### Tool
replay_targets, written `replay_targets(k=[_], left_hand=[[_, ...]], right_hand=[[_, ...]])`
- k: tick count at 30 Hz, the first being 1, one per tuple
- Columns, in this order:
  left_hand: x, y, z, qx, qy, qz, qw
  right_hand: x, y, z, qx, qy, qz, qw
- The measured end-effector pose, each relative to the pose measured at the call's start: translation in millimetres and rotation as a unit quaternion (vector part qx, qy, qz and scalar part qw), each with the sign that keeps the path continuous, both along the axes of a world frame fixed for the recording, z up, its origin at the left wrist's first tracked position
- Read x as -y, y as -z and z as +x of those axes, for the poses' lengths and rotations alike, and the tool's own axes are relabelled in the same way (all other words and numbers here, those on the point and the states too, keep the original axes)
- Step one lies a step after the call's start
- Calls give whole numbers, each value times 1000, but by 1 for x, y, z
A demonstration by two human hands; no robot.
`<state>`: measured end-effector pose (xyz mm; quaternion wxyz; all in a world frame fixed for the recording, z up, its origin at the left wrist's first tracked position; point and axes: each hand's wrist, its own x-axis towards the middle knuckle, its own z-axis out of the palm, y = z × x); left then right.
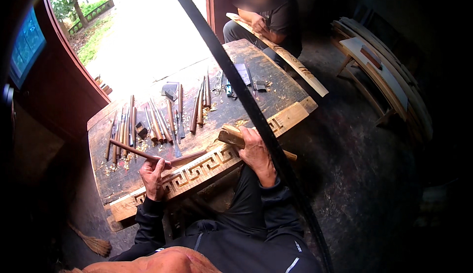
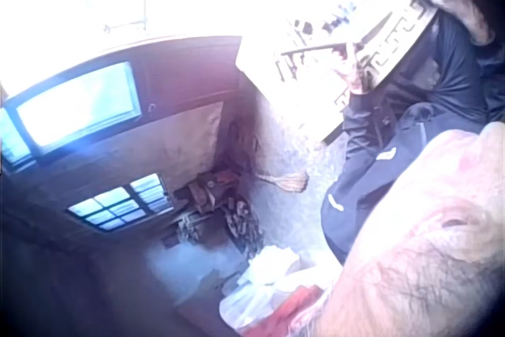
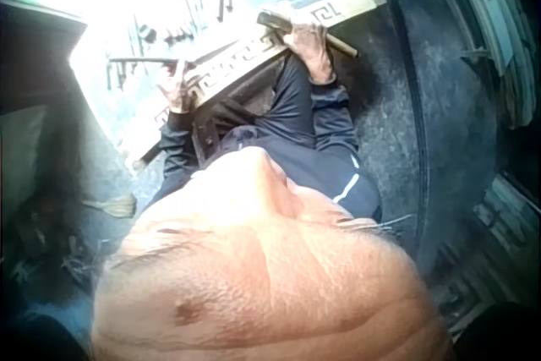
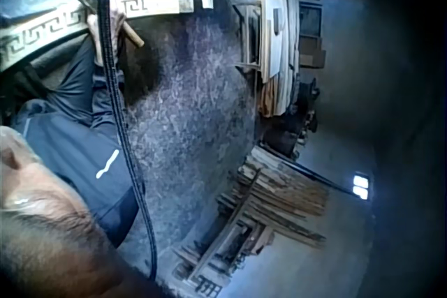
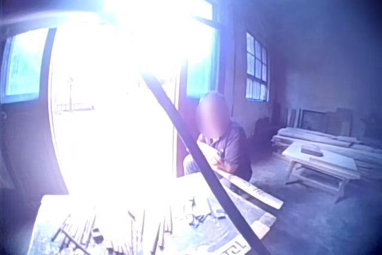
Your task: The person carves a decorative pattern into a wood plank by placing a chisel against the wood and striking the end of the tool with a wooden mallet.
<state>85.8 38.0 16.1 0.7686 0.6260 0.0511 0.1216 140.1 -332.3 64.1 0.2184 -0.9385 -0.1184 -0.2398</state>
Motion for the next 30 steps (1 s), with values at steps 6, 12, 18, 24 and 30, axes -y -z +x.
replay_targets(k=[6, 12, 18, 24, 30], left_hand=[[0, 1, 0, -7, -4, 1, 1000], [0, -5, -1, -18, -3, 16, 1000], [0, -3, 0, -24, 9, 15, 1000], [-2, 0, 1, -28, 8, 34, 999], [-1, 1, 1, -21, 9, 16, 1000]], right_hand=[[0, 4, -1, 1, 9, -14, 1000], [1, 7, 0, -2, 10, -15, 1000], [-1, 0, -2, -9, 2, -6, 1000], [0, 5, -1, -9, -5, 3, 1000], [-1, 6, -1, 4, -7, 2, 1000]])
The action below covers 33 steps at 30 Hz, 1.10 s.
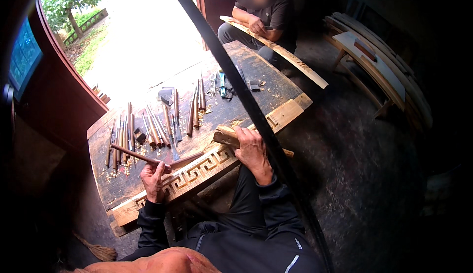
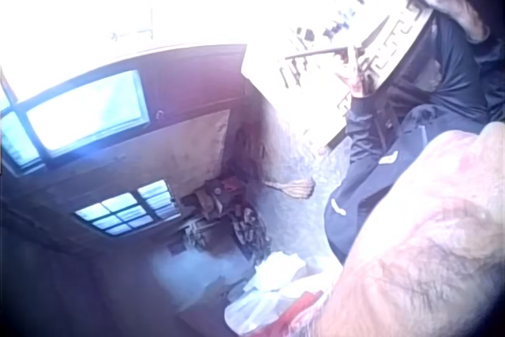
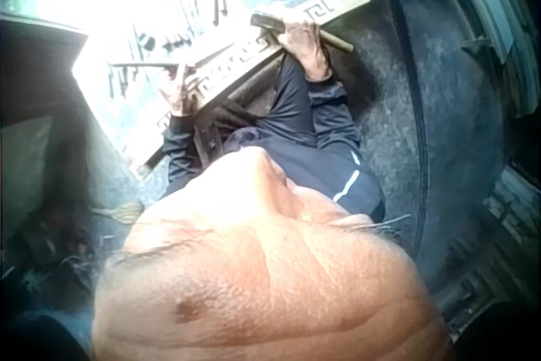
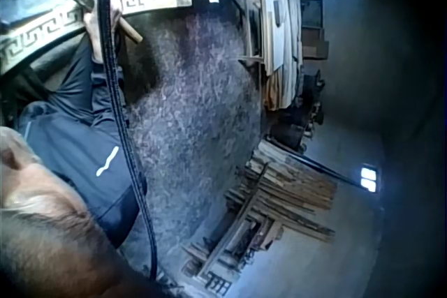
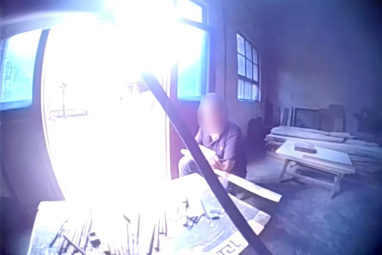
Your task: The person carves a decorative pattern into a wood plank by placing a chisel against the wood and striking the end of the tool with a wooden mallet.
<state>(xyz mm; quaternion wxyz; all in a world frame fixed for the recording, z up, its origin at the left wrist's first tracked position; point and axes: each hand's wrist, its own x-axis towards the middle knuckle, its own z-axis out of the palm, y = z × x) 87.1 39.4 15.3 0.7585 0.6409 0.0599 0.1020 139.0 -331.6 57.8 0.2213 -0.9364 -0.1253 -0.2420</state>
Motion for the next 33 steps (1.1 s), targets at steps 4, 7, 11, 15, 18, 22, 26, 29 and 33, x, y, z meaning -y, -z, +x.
replay_targets(k=[4, 7, 11, 15, 18, 22, 26, 29, 33], left_hand=[[1, -3, -1, -4, -1, 10, 1000], [3, -5, -2, -2, 0, 12, 1000], [2, -3, -1, 7, 5, -7, 1000], [1, 0, -1, 2, 5, 2, 1000], [-1, 1, -1, -4, 9, 7, 1000], [0, 0, -1, 2, 12, 3, 1000], [-1, 1, -1, 3, 9, 7, 1000], [-2, -1, -1, -4, 11, 15, 1000], [0, -3, -1, -4, 13, 23, 1000]], right_hand=[[-1, 0, -1, -3, 11, -9, 1000], [-1, 0, -2, -4, 18, -18, 1000], [-3, -4, -3, -41, 25, -18, 999], [-2, 0, -2, -19, 24, -9, 1000], [-2, 2, -1, 14, 21, -8, 1000], [-1, 2, 0, 19, 20, -11, 1000], [-2, 1, -1, 12, 21, -15, 1000], [-2, 0, -2, 15, 20, -11, 1000], [-2, 0, -2, 21, 18, -6, 1000]])
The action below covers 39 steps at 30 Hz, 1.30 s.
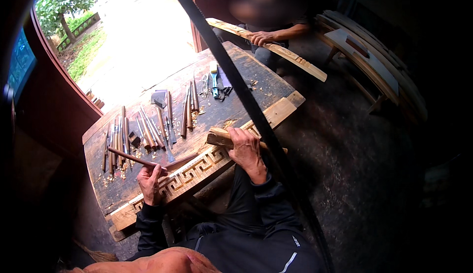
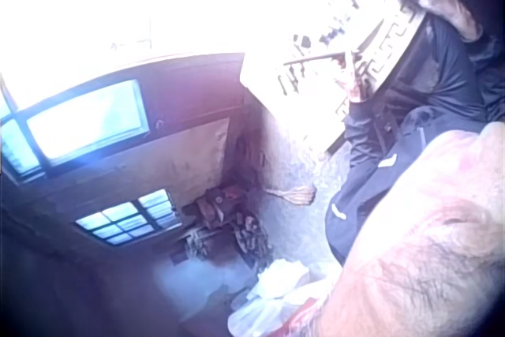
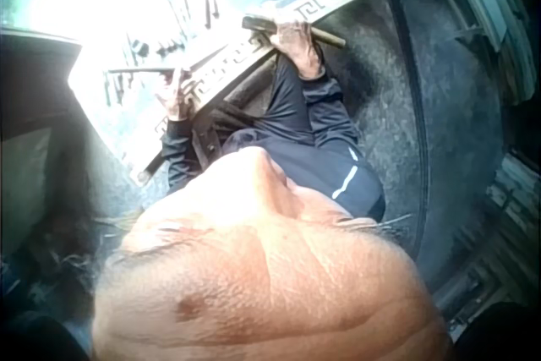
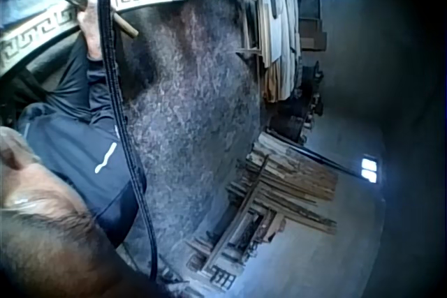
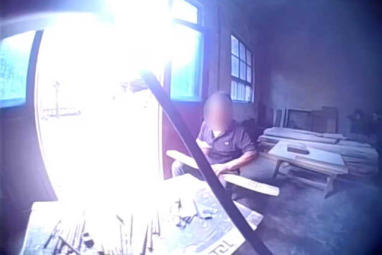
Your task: The person carves a decorative pattern into a wood plank by placing a chisel against the wood and striking the end of the tool with a wooden mallet.
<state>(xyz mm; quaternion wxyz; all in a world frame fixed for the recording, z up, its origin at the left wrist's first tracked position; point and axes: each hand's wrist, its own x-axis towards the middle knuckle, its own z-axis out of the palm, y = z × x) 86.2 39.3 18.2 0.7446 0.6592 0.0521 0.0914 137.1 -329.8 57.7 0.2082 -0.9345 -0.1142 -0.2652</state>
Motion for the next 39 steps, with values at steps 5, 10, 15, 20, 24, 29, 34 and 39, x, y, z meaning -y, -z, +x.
replay_targets(k=[5, 10, 15, 20, 24, 29, 34, 39], left_hand=[[-2, 3, 1, 1, 1, 1, 1000], [0, 1, 0, -1, 0, -3, 1000], [-3, 7, 1, -1, 3, -5, 1000], [-2, 5, 1, -6, 6, -3, 1000], [-2, 4, 0, -6, 5, 1, 1000], [-3, 5, 0, -9, 3, 13, 1000], [-2, 4, 0, -5, 7, 6, 1000], [-2, 3, 0, -6, 8, 0, 1000]], right_hand=[[0, 2, 2, 4, -4, 3, 1000], [0, 2, 1, 0, -4, 3, 1000], [0, 1, 1, 2, -4, -1, 1000], [0, 0, 0, 3, -3, 1, 1000], [-1, -1, 0, -4, -4, 2, 1000], [-1, -1, -1, -15, -4, -2, 1000], [0, -1, -1, -14, -3, 0, 1000], [0, -1, 0, -13, -3, 1, 1000]])
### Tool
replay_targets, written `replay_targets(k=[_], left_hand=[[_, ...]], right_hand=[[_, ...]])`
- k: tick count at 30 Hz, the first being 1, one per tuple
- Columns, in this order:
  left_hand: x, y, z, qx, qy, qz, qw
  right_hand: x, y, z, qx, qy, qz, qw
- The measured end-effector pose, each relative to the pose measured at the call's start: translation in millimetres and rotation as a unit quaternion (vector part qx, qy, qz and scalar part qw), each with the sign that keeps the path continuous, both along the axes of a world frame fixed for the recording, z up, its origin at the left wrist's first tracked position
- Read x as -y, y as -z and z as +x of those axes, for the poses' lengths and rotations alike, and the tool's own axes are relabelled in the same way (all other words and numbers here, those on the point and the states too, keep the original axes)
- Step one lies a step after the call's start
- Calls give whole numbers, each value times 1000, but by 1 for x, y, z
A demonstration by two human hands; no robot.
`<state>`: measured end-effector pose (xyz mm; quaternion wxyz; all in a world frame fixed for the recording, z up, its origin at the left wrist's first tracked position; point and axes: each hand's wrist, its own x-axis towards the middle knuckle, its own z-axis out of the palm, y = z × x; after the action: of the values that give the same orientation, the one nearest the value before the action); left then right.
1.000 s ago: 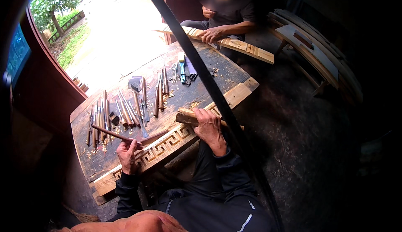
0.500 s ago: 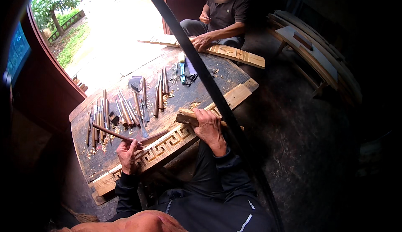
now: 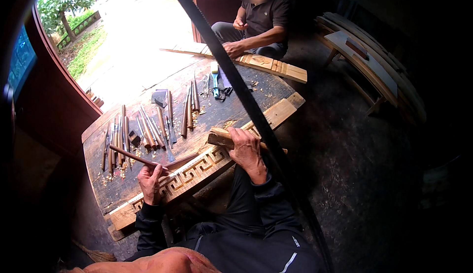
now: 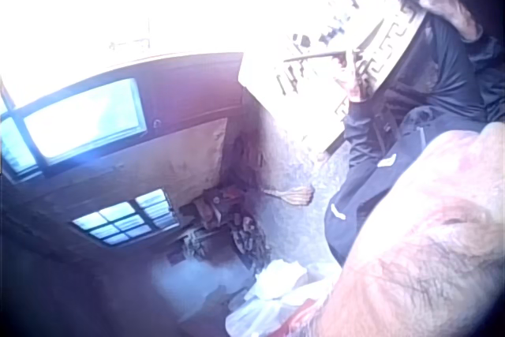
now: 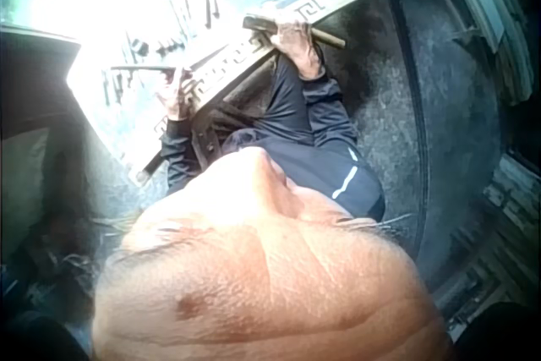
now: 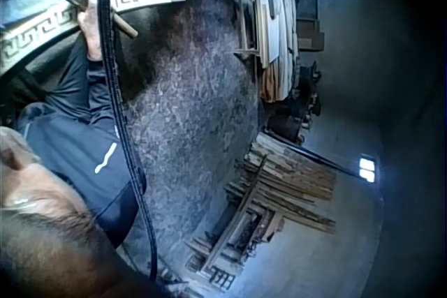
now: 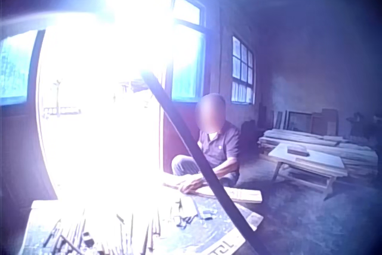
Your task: The person carves a decorative pattern into a wood plank by placing a chisel against the wood and striking the end of the tool with a wooden mallet.
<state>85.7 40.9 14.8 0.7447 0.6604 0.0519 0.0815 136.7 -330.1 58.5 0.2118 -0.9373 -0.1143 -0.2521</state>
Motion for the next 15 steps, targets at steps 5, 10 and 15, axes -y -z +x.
replay_targets(k=[5, 10, 15], left_hand=[[2, -2, 0, 1, -1, -6, 1000], [1, -3, -1, -2, 0, -7, 1000], [3, -3, 0, 1, -3, -6, 1000]], right_hand=[[-1, 1, 0, -3, 1, -1, 1000], [-1, 0, 0, -4, 1, -1, 1000], [0, 0, 0, -4, 1, 0, 1000]])
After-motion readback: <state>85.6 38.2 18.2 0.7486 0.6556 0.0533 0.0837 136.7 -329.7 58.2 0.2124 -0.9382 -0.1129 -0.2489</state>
